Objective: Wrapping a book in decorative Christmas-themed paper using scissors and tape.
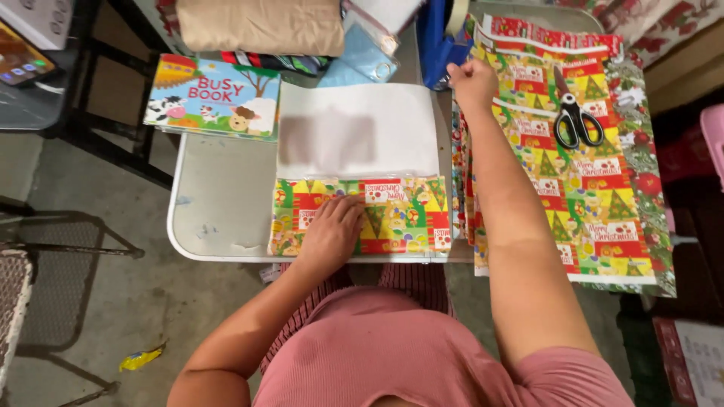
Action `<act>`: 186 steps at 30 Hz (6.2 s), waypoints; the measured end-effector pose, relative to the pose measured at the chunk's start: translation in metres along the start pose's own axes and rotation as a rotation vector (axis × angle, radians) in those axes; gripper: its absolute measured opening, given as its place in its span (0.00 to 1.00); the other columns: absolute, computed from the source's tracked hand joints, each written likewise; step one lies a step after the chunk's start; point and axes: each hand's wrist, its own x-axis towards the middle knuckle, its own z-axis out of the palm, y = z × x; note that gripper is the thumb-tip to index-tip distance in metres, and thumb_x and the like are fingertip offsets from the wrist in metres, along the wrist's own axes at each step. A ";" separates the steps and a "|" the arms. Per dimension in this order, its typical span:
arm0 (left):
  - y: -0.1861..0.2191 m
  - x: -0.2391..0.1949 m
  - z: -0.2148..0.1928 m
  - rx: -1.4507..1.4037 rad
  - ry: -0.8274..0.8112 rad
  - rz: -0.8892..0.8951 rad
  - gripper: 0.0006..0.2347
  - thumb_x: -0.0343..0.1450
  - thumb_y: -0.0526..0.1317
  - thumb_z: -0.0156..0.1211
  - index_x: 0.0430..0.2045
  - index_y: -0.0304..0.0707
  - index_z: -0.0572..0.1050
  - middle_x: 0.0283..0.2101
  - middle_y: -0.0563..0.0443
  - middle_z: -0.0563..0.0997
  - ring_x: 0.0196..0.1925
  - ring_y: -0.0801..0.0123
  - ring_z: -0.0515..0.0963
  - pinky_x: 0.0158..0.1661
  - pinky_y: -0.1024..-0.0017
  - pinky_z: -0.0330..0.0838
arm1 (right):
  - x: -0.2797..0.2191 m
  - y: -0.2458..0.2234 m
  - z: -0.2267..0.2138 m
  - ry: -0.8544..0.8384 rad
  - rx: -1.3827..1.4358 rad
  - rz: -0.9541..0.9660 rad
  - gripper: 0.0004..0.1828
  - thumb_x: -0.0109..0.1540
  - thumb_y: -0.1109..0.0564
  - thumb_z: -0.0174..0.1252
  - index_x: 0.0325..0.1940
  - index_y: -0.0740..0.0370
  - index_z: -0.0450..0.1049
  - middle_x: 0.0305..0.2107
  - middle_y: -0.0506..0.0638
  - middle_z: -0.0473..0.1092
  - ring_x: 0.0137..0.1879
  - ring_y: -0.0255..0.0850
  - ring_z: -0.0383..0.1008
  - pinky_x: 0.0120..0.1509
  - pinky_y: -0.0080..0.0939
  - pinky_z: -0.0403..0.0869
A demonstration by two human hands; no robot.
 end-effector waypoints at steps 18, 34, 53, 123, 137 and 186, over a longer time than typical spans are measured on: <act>-0.005 -0.002 0.003 0.025 0.046 0.037 0.08 0.78 0.38 0.51 0.39 0.33 0.76 0.51 0.41 0.78 0.52 0.49 0.77 0.55 0.54 0.70 | 0.017 -0.137 -0.059 -0.342 0.105 0.613 0.13 0.67 0.43 0.56 0.50 0.50 0.73 0.42 0.40 0.74 0.44 0.31 0.71 0.55 0.32 0.72; -0.003 -0.002 0.000 0.000 0.036 0.021 0.09 0.78 0.39 0.50 0.40 0.32 0.76 0.52 0.40 0.79 0.52 0.49 0.77 0.54 0.54 0.71 | -0.057 -0.113 -0.079 -0.124 0.335 0.606 0.09 0.61 0.52 0.62 0.27 0.50 0.71 0.34 0.40 0.68 0.42 0.34 0.68 0.69 0.50 0.74; -0.003 -0.003 0.000 -0.010 0.036 0.036 0.07 0.78 0.38 0.50 0.38 0.33 0.74 0.53 0.40 0.78 0.53 0.49 0.77 0.56 0.54 0.71 | -0.010 -0.028 -0.001 -0.310 1.251 1.034 0.06 0.68 0.62 0.55 0.36 0.59 0.70 0.23 0.46 0.69 0.22 0.29 0.65 0.22 0.22 0.62; -0.060 0.055 -0.011 -0.246 -0.446 -0.343 0.15 0.71 0.45 0.52 0.50 0.45 0.76 0.58 0.46 0.74 0.61 0.53 0.69 0.62 0.50 0.59 | -0.042 -0.098 0.047 -0.653 0.153 -0.489 0.37 0.55 0.72 0.64 0.63 0.49 0.58 0.49 0.50 0.59 0.38 0.35 0.57 0.50 0.37 0.67; -0.065 0.031 0.011 -0.257 -0.363 -0.172 0.20 0.70 0.41 0.58 0.59 0.42 0.73 0.59 0.49 0.71 0.64 0.52 0.63 0.66 0.53 0.50 | -0.055 -0.123 0.026 -0.531 0.204 -0.455 0.38 0.55 0.72 0.62 0.64 0.49 0.58 0.43 0.50 0.61 0.36 0.34 0.62 0.48 0.35 0.68; -0.209 0.121 0.047 0.556 0.144 -0.413 0.25 0.64 0.56 0.72 0.44 0.40 0.70 0.36 0.46 0.82 0.42 0.45 0.75 0.41 0.47 0.65 | -0.245 -0.087 -0.077 -0.753 -0.110 -0.501 0.60 0.57 0.54 0.70 0.77 0.60 0.31 0.63 0.63 0.60 0.68 0.57 0.57 0.73 0.62 0.63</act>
